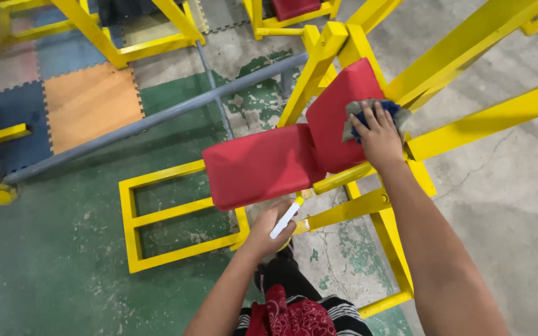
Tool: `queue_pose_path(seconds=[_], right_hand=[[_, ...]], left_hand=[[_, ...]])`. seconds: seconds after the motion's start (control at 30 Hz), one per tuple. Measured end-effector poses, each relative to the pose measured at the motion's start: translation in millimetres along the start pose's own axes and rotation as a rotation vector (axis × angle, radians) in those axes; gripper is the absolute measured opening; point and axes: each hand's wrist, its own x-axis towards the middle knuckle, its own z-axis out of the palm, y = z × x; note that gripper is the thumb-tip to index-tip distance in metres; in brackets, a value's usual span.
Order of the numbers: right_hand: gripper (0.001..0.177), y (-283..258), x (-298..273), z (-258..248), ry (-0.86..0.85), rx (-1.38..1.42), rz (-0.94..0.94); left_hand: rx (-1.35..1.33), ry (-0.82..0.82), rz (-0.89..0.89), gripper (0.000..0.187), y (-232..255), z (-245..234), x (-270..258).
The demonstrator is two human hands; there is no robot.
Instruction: Cleaning gym exercise machines and padded benches using a spray bottle and a cloth.
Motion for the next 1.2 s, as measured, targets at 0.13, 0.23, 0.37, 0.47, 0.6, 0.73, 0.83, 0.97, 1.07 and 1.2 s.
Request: queue_pose_path(seconds=[0.13, 0.23, 0.37, 0.47, 0.6, 0.73, 0.83, 0.97, 1.07, 1.2], right_hand=[[0.065, 10.6, 40.7, -2.4, -0.064, 0.137, -0.065], [0.065, 10.9, 68.2, 15.5, -0.053, 0.249, -0.077], [0.068, 10.6, 106.0, 36.3, 0.034, 0.264, 0.015], [0.067, 14.8, 132.2, 47.8, 0.045, 0.307, 0.072], [0.056, 28.8, 157.7, 65.5, 0.11, 0.429, 0.158], [0.044, 37.8, 180.4, 55.0, 0.002, 0.637, 0.373], [0.039, 42.3, 190.2, 63.2, 0.052, 0.716, 0.568], [0.059, 35.4, 195.4, 65.9, 0.079, 0.569, 0.703], [0.065, 33.1, 185.4, 76.3, -0.046, 0.558, 0.831], [0.06, 33.3, 142.0, 109.4, 0.026, 0.621, 0.666]], left_hand=[[0.044, -0.016, 0.039, 0.037, -15.3, 4.2, 14.8], [0.012, -0.087, -0.091, 0.04, -14.2, -0.1, 30.2], [-0.041, -0.104, -0.176, 0.044, -22.2, -10.2, 53.9], [0.026, -0.098, -0.141, 0.037, -31.3, -20.9, 73.4], [0.011, -0.097, -0.127, 0.033, -36.3, -30.8, 99.2], [-0.012, -0.111, -0.238, 0.034, -36.3, -42.3, 124.4], [-0.017, -0.104, -0.208, 0.041, -41.2, -44.7, 138.8], [-0.053, -0.103, -0.105, 0.039, -44.0, -44.7, 146.7], [-0.018, -0.091, -0.042, 0.041, -63.9, -39.1, 147.9], [-0.057, -0.141, -0.057, 0.041, -59.3, -36.6, 153.7]])
